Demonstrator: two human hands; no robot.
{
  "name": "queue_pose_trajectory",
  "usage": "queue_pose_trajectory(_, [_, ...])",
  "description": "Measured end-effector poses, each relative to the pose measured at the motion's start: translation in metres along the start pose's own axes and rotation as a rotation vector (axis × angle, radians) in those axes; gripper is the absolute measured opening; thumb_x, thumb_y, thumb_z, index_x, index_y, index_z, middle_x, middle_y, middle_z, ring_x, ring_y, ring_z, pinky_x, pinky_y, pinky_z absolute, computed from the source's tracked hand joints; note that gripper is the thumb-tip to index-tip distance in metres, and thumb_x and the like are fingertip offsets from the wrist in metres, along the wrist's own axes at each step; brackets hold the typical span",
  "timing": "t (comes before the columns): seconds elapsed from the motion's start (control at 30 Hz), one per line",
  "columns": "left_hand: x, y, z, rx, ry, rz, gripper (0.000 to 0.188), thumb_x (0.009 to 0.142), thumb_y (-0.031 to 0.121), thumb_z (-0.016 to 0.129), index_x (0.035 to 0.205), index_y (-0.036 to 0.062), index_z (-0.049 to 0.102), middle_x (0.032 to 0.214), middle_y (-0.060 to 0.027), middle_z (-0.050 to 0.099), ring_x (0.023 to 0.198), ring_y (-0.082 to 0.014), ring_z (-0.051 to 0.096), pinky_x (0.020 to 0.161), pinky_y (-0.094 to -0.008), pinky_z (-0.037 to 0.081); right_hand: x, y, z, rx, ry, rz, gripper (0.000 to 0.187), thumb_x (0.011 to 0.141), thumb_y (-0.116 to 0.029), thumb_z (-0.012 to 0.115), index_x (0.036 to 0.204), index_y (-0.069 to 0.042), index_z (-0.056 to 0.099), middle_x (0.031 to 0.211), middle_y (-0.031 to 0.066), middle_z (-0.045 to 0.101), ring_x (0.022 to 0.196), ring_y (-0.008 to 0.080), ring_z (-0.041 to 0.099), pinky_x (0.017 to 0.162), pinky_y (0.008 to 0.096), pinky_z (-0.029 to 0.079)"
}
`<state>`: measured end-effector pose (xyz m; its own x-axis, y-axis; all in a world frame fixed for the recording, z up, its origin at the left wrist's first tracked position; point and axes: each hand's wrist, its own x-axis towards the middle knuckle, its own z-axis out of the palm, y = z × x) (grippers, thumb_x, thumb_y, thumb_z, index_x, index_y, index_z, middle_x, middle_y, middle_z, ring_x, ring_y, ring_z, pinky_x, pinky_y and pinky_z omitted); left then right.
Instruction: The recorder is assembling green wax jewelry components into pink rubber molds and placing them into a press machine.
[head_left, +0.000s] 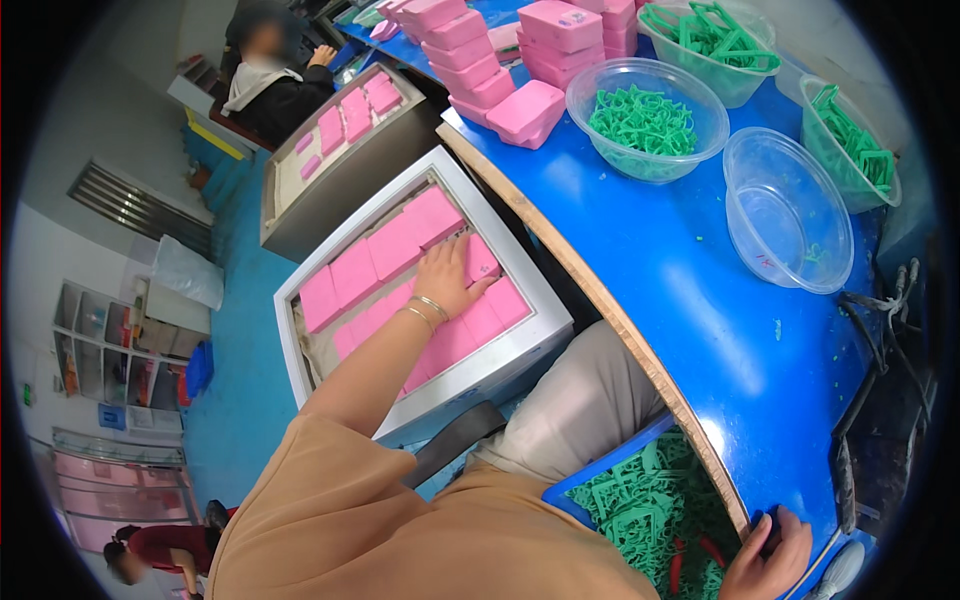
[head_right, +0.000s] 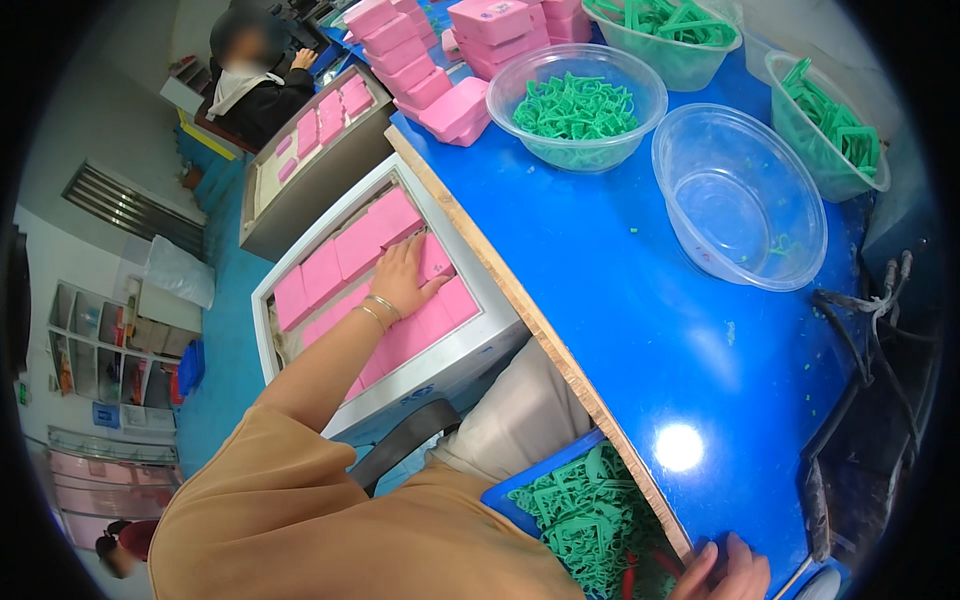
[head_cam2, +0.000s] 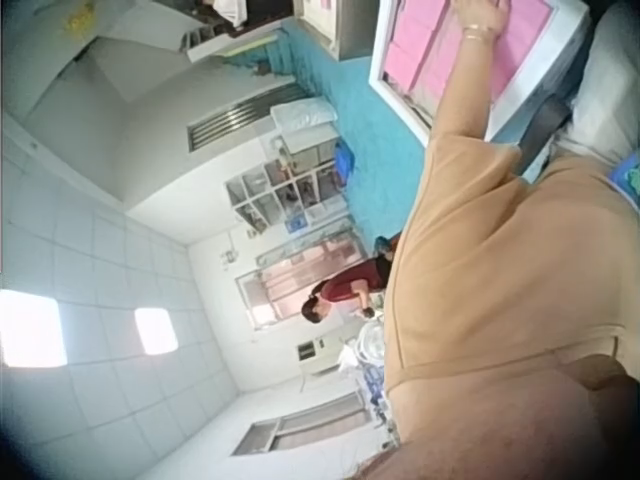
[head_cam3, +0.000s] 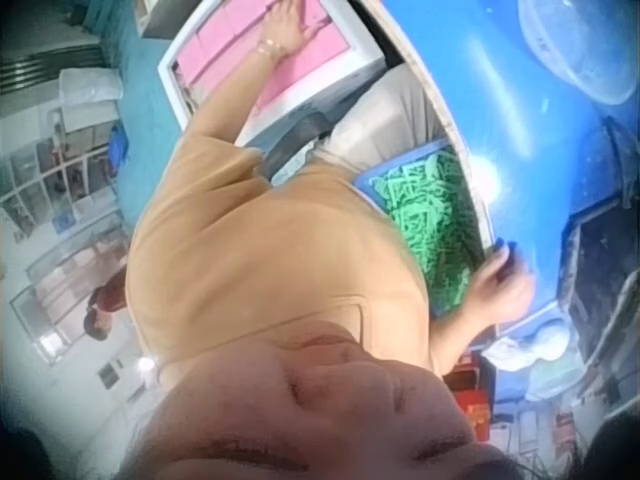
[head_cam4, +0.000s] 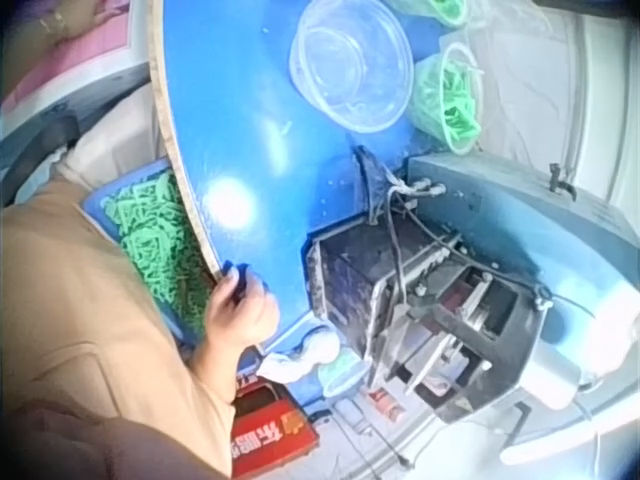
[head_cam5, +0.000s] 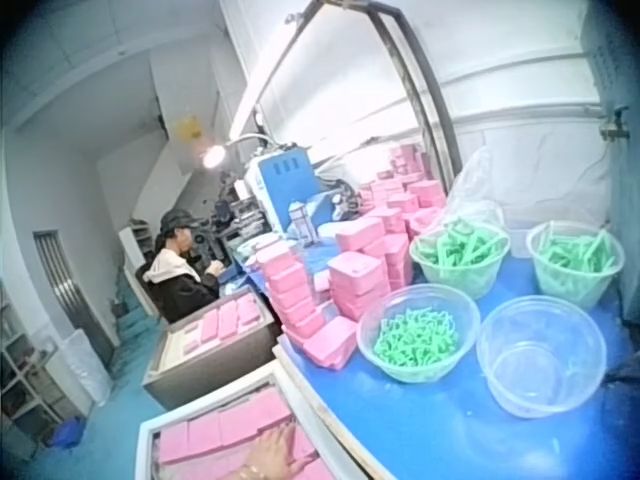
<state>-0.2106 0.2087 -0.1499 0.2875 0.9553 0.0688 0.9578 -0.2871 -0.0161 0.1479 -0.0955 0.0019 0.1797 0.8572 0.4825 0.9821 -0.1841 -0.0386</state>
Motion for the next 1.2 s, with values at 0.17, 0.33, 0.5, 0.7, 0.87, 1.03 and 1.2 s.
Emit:
queue_pose_trajectory(0.17, [0.001,-0.012,0.009,-0.05,0.059,0.022,0.073,0.071,0.046,0.061,0.125,0.0031,0.037,0.121,-0.0168,0.044,0.111,-0.0318,0.041,0.093,-0.0435,0.033,0.003,-0.001,0.002,0.043,0.027,-0.02,0.014,0.08,-0.019,0.064,0.08,-0.005,0.062,0.061,0.0062,0.054,0.048,0.0219,0.048,0.044,0.0316,0.038])
queue_pose_trajectory(0.33, [0.024,-0.052,0.019,-0.268,0.273,-0.221,0.072,0.071,0.042,0.063,0.124,-0.0001,0.038,0.123,-0.0185,0.043,0.113,-0.0335,0.041,0.096,-0.0407,0.032,0.005,-0.003,0.0,0.041,0.024,-0.011,0.014,0.08,-0.019,0.064,0.08,-0.006,0.061,0.061,0.0066,0.054,0.048,0.0222,0.048,0.044,0.0315,0.039])
queue_pose_trajectory(0.5, [0.051,-0.099,-0.001,-0.007,-0.19,-0.289,0.091,0.06,0.04,0.071,0.131,-0.0008,0.03,0.136,-0.0176,0.03,0.127,-0.0296,0.028,0.103,-0.0368,0.026,0.003,0.004,-0.002,0.051,-0.02,0.024,0.015,0.078,-0.019,0.065,0.083,-0.006,0.061,0.065,0.008,0.056,0.052,0.025,0.051,0.048,0.0338,0.041])
queue_pose_trajectory(0.7, [0.083,-0.11,-0.015,-0.021,-0.423,-0.263,0.109,0.048,0.044,0.077,0.133,0.0006,0.025,0.136,-0.0178,0.029,0.127,-0.0264,0.028,0.104,-0.0362,0.026,0.006,0.002,-0.006,0.091,-0.041,0.05,0.014,0.076,-0.015,0.065,0.085,-0.005,0.06,0.07,0.009,0.058,0.055,0.0257,0.052,0.05,0.0341,0.041])
queue_pose_trajectory(0.87, [0.08,-0.08,-0.042,-0.007,-0.395,-0.279,0.1,0.047,0.037,0.078,0.129,0.0037,0.032,0.127,-0.0191,0.038,0.12,-0.0296,0.036,0.1,-0.0382,0.031,0.006,0.003,-0.011,0.091,-0.054,0.064,0.015,0.075,-0.014,0.066,0.085,-0.004,0.061,0.07,0.0092,0.058,0.055,0.0261,0.052,0.05,0.0341,0.042])
queue_pose_trajectory(1.03, [0.053,-0.082,-0.068,-0.102,0.12,-0.044,0.082,0.049,0.027,0.075,0.117,0.0025,0.037,0.115,-0.0178,0.041,0.109,-0.0343,0.04,0.093,-0.0401,0.035,0.006,-0.008,-0.004,0.081,-0.055,0.109,0.014,0.077,-0.007,0.059,0.084,0.003,0.053,0.065,0.0103,0.044,0.057,0.0198,0.043,0.051,0.0278,0.032])
queue_pose_trajectory(1.2, [-0.003,-0.005,-0.119,-0.355,0.584,0.209,0.086,0.05,0.018,0.073,0.123,0.0016,0.031,0.123,-0.0188,0.035,0.116,-0.0316,0.036,0.098,-0.0392,0.029,-0.004,-0.006,-0.007,0.331,-0.017,0.247,0.024,0.075,-0.01,0.06,0.094,0.003,0.052,0.073,0.0067,0.046,0.059,0.0138,0.042,0.053,0.0252,0.032])
